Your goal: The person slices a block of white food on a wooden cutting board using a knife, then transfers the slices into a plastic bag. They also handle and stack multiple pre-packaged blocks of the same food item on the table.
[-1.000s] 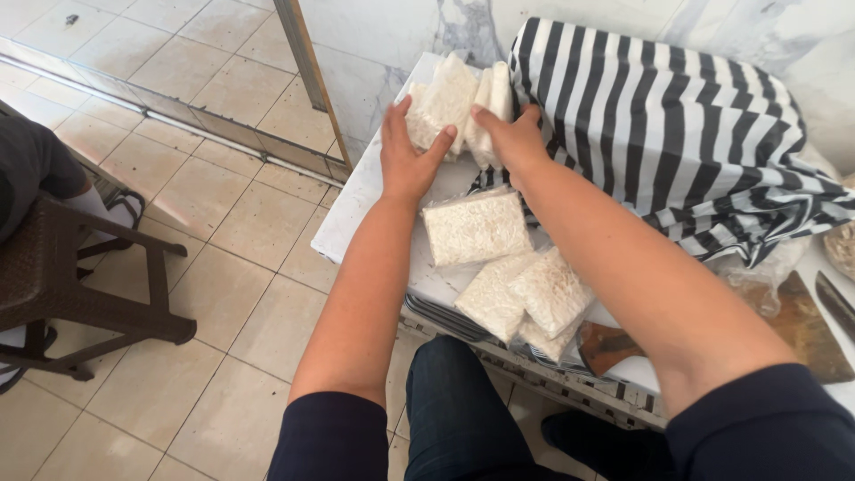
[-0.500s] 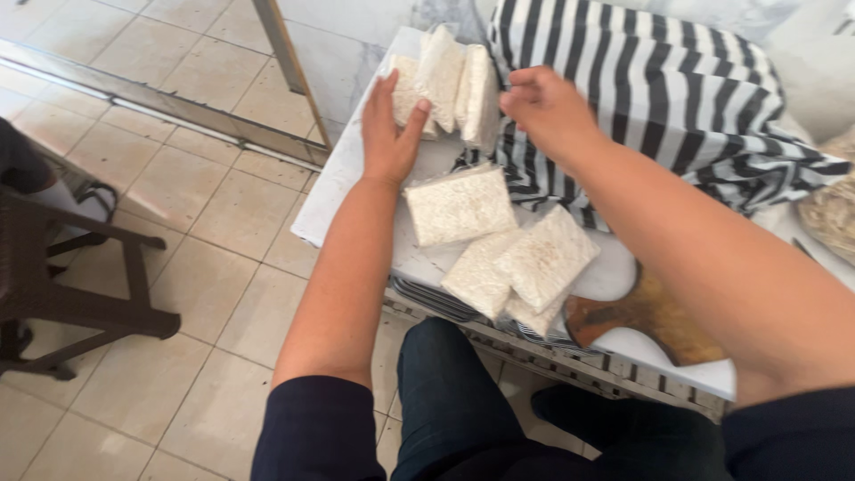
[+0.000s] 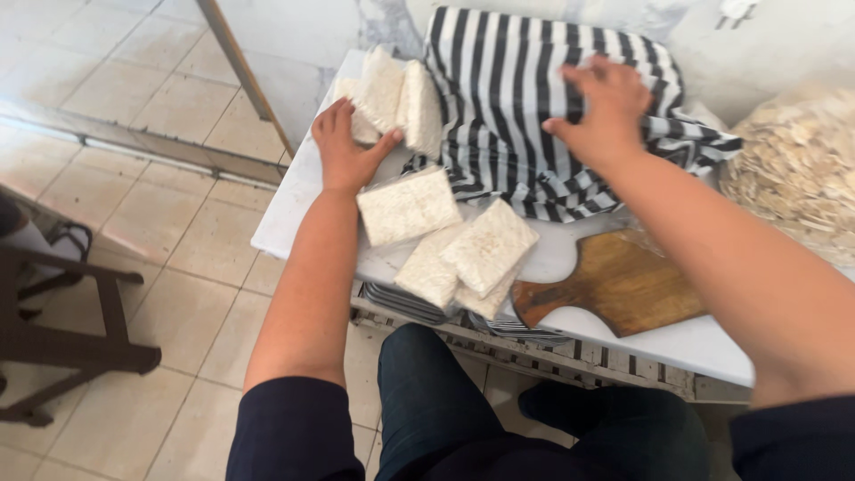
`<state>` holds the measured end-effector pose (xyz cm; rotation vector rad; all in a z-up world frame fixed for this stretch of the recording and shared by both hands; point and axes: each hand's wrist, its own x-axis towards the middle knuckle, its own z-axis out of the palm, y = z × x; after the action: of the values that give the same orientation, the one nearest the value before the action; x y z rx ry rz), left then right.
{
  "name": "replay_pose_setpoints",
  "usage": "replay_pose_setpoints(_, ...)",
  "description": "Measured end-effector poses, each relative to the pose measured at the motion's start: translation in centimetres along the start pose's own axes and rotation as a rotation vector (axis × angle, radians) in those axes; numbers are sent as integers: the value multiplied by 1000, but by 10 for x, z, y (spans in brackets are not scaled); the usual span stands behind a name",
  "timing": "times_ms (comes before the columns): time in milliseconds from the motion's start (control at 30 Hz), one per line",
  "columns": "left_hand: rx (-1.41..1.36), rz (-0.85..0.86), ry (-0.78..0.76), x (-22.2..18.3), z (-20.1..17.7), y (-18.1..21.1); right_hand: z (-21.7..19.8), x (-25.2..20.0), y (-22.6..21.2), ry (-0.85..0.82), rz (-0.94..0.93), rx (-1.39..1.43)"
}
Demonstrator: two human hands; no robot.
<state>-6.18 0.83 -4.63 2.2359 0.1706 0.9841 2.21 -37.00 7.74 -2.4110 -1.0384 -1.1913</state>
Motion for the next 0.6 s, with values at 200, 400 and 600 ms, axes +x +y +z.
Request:
replay_pose_setpoints(200, 4, 14, -55, 0, -1, -5, 17, 16, 24, -66, 416, 200)
replay_pose_setpoints(400, -6, 19, -94, 1, 0, -4, -3, 31, 69, 88, 407, 403)
replay_pose_setpoints(600, -29, 26, -102, -1, -2, -1, -19, 33, 56, 67, 413, 485)
